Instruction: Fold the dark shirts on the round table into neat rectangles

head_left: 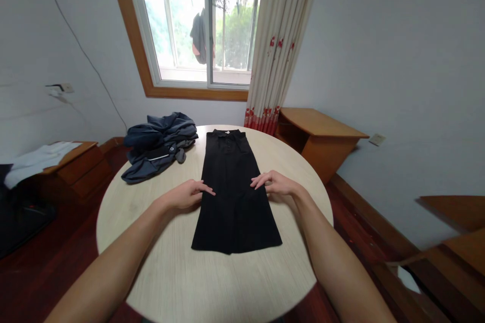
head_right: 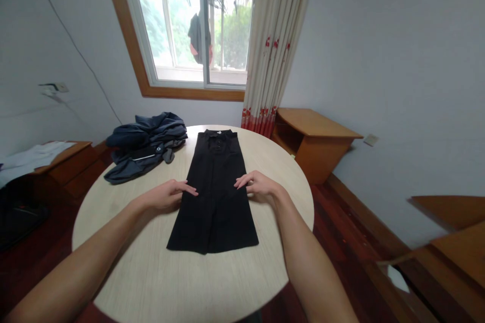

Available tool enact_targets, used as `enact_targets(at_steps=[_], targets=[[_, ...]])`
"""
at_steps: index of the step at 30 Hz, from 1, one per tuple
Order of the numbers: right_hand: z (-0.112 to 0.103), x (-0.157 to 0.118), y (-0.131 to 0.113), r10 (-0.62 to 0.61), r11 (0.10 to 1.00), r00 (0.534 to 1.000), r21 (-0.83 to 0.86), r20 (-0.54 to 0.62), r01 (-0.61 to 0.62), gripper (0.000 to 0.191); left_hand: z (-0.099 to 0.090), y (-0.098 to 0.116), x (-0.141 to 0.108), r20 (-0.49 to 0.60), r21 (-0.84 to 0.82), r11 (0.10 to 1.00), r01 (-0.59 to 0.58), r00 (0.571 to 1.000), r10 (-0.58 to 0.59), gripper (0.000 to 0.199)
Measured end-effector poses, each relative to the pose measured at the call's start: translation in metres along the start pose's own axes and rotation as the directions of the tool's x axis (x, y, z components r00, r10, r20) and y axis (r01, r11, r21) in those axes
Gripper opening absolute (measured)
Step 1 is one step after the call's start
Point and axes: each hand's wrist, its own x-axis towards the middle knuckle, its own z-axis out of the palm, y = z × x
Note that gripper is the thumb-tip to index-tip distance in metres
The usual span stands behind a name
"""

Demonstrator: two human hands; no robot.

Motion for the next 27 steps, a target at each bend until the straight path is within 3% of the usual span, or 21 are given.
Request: enact_targets(at_steps=[4, 6, 7, 9, 10, 12, 14, 16, 21, 25, 27], targets=[[-0.002, -0.012, -0.025, 0.046, 0.992, 0.981, 0.105, 0.188, -0.067, 0.033, -0.012, 0.023, -0.012, 0.215, -0.234, 0.972, 0.025, 0.976, 0.026, 0.025], [0.001, -0.011, -0.03, 0.073, 0.976, 0.97, 0.184, 0.23, -0.117, 0.037, -0.016, 0.029, -0.013, 0.268, -0.375, 0.925, 0.061, 0.962, 0.045, 0.028], [0.004, -0.008, -0.029, 0.075, 0.964, 0.981, 0.24, 0.179, -0.118, 0.038, -0.016, 0.029, -0.011, 0.227, -0.455, 0.888, 0.075, 0.973, 0.034, 0.03], [0.011, 0.004, -0.024, 0.116, 0.936, 0.991, 0.339, -0.059, -0.089, 0.036, -0.014, 0.024, -0.002, 0.005, -0.609, 0.791, 0.066, 0.997, -0.079, 0.034], [0.015, 0.011, -0.02, 0.173, 0.926, 0.964, 0.367, -0.202, -0.089, 0.033, -0.012, 0.018, 0.005, -0.128, -0.668, 0.742, 0.051, 0.975, -0.183, 0.034], [0.022, 0.023, -0.012, 0.343, 0.897, 0.856, 0.407, -0.388, -0.174, 0.028, -0.007, 0.002, 0.017, -0.301, -0.758, 0.651, 0.046, 0.861, -0.411, 0.032], [0.028, 0.03, -0.007, 0.488, 0.849, 0.76, 0.435, -0.429, -0.3, 0.022, -0.003, -0.015, 0.025, -0.291, -0.825, 0.557, 0.097, 0.772, -0.565, 0.026], [0.031, 0.03, -0.008, 0.539, 0.824, 0.722, 0.446, -0.433, -0.348, 0.014, -0.002, -0.027, 0.025, -0.228, -0.854, 0.496, 0.157, 0.745, -0.627, 0.026], [0.029, 0.022, -0.014, 0.493, 0.861, 0.748, 0.375, -0.444, -0.344, 0.032, 0.001, -0.026, 0.01, -0.169, -0.831, 0.511, 0.219, 0.777, -0.606, 0.069], [0.025, 0.019, -0.01, 0.443, 0.894, 0.789, 0.28, -0.427, -0.35, 0.021, 0.008, -0.012, 0.004, -0.089, -0.733, 0.602, 0.317, 0.832, -0.548, 0.047], [0.021, 0.016, -0.008, 0.438, 0.897, 0.823, 0.24, -0.36, -0.372, 0.022, 0.007, -0.008, 0.002, -0.016, -0.638, 0.662, 0.393, 0.853, -0.521, 0.035]])
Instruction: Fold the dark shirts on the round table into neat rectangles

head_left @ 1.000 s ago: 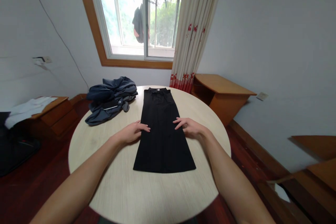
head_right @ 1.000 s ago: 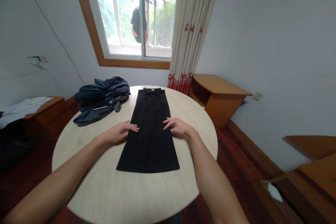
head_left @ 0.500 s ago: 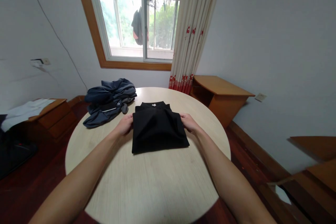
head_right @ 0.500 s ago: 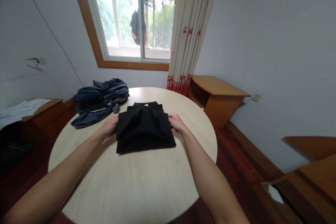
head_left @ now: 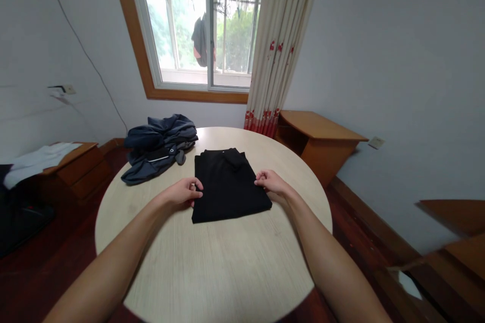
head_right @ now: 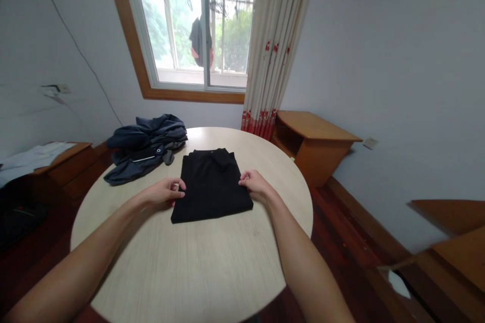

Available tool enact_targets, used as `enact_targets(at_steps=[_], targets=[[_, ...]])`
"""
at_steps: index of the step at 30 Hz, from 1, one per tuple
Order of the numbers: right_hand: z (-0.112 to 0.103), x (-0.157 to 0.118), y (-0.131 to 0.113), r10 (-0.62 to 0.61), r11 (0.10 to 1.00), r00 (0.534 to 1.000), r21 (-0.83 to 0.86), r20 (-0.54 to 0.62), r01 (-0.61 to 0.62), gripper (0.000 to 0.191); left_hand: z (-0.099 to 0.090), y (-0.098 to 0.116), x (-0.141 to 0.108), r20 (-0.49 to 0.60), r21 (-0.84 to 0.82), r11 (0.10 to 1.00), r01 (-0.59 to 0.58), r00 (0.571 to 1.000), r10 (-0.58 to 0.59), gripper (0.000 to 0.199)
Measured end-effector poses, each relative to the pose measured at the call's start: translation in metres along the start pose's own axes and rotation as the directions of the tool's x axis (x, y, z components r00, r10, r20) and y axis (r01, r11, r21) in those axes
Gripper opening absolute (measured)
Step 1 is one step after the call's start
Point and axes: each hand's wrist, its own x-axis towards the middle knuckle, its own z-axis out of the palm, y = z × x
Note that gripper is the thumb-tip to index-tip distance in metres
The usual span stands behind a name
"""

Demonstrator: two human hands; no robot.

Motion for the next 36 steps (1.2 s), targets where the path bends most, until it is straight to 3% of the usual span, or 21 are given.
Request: enact_targets(at_steps=[2, 3, 4, 6, 7, 8, 9, 10, 12, 13, 14, 16, 18, 21, 24, 26, 29, 31, 33, 36], targets=[[-0.008, -0.005, 0.001, 0.038, 0.999, 0.987, -0.039, 0.158, -0.032, 0.026, -0.004, 0.003, -0.005, 0.137, 0.123, 0.992, 0.019, 0.99, -0.036, 0.035], [-0.013, -0.008, 0.001, 0.07, 0.996, 0.959, -0.065, 0.274, -0.054, 0.028, -0.007, 0.005, -0.008, 0.241, 0.175, 0.984, 0.031, 0.968, -0.073, 0.037], [-0.018, -0.012, 0.0, 0.108, 0.993, 0.909, -0.095, 0.402, -0.076, 0.031, -0.01, 0.007, -0.011, 0.361, 0.217, 0.975, 0.047, 0.924, -0.125, 0.04], [-0.027, -0.02, -0.001, 0.171, 0.984, 0.775, -0.151, 0.608, -0.099, 0.035, -0.017, 0.009, -0.018, 0.57, 0.256, 0.962, 0.09, 0.79, -0.225, 0.047], [-0.029, -0.022, -0.001, 0.186, 0.981, 0.733, -0.163, 0.655, -0.103, 0.038, -0.021, 0.01, -0.02, 0.626, 0.254, 0.961, 0.113, 0.738, -0.252, 0.051], [-0.031, -0.023, -0.002, 0.18, 0.983, 0.729, -0.155, 0.66, -0.102, 0.041, -0.023, 0.01, -0.02, 0.642, 0.241, 0.961, 0.135, 0.721, -0.262, 0.054], [-0.031, -0.023, -0.002, 0.16, 0.986, 0.76, -0.13, 0.63, -0.1, 0.043, -0.024, 0.008, -0.019, 0.615, 0.217, 0.964, 0.154, 0.745, -0.258, 0.056], [-0.031, -0.021, -0.002, 0.134, 0.991, 0.808, -0.097, 0.574, -0.095, 0.043, -0.024, 0.006, -0.017, 0.542, 0.183, 0.97, 0.162, 0.806, -0.236, 0.056], [-0.026, -0.014, -0.002, 0.084, 0.996, 0.9, -0.033, 0.427, -0.077, 0.04, -0.022, 0.0, -0.007, 0.289, 0.091, 0.987, 0.131, 0.945, -0.152, 0.053], [-0.023, -0.01, -0.001, 0.063, 0.998, 0.934, -0.008, 0.352, -0.065, 0.038, -0.02, -0.003, 0.0, 0.139, 0.048, 0.995, 0.093, 0.985, -0.099, 0.051], [-0.02, -0.005, 0.0, 0.044, 0.999, 0.959, 0.014, 0.279, -0.05, 0.035, -0.017, -0.006, 0.008, -0.006, 0.016, 0.999, 0.041, 0.999, -0.04, 0.05], [-0.012, 0.005, 0.003, -0.002, 0.999, 0.989, 0.044, 0.15, -0.005, 0.031, -0.013, -0.012, 0.025, -0.217, 0.009, 0.998, -0.065, 0.974, 0.065, 0.05], [-0.004, 0.013, 0.007, -0.053, 0.997, 0.997, 0.061, 0.052, 0.049, 0.03, -0.011, -0.015, 0.04, -0.322, 0.077, 0.986, -0.148, 0.932, 0.165, 0.051], [0.007, 0.023, 0.013, -0.101, 0.989, 0.995, 0.103, -0.021, 0.102, 0.032, -0.011, -0.016, 0.054, -0.397, 0.206, 0.946, -0.249, 0.863, 0.314, 0.047], [0.012, 0.034, 0.016, -0.13, 0.988, 0.988, 0.069, -0.078, 0.136, 0.034, -0.012, -0.014, 0.058, -0.435, 0.199, 0.94, -0.275, 0.835, 0.337, 0.044], [0.012, 0.042, 0.017, -0.252, 0.968, 0.957, -0.014, -0.142, 0.252, 0.033, -0.014, -0.012, 0.058, -0.475, 0.139, 0.945, -0.296, 0.817, 0.325, 0.05], [0.01, 0.055, 0.019, -0.504, 0.863, 0.838, -0.129, -0.209, 0.488, 0.035, -0.018, -0.011, 0.058, -0.563, 0.111, 0.904, -0.414, 0.723, 0.401, 0.059], [0.011, 0.064, 0.022, -0.568, 0.822, 0.792, -0.183, -0.225, 0.539, 0.04, -0.022, -0.013, 0.059, -0.591, 0.127, 0.878, -0.462, 0.676, 0.441, 0.062], [0.014, 0.072, 0.027, -0.537, 0.84, 0.816, -0.223, -0.213, 0.494, 0.044, -0.025, -0.018, 0.063, -0.57, 0.124, 0.895, -0.427, 0.708, 0.417, 0.066], [0.018, 0.078, 0.036, -0.438, 0.875, 0.886, -0.299, -0.15, 0.382, 0.047, -0.027, -0.029, 0.07, -0.492, 0.093, 0.938, -0.333, 0.804, 0.334, 0.072]])
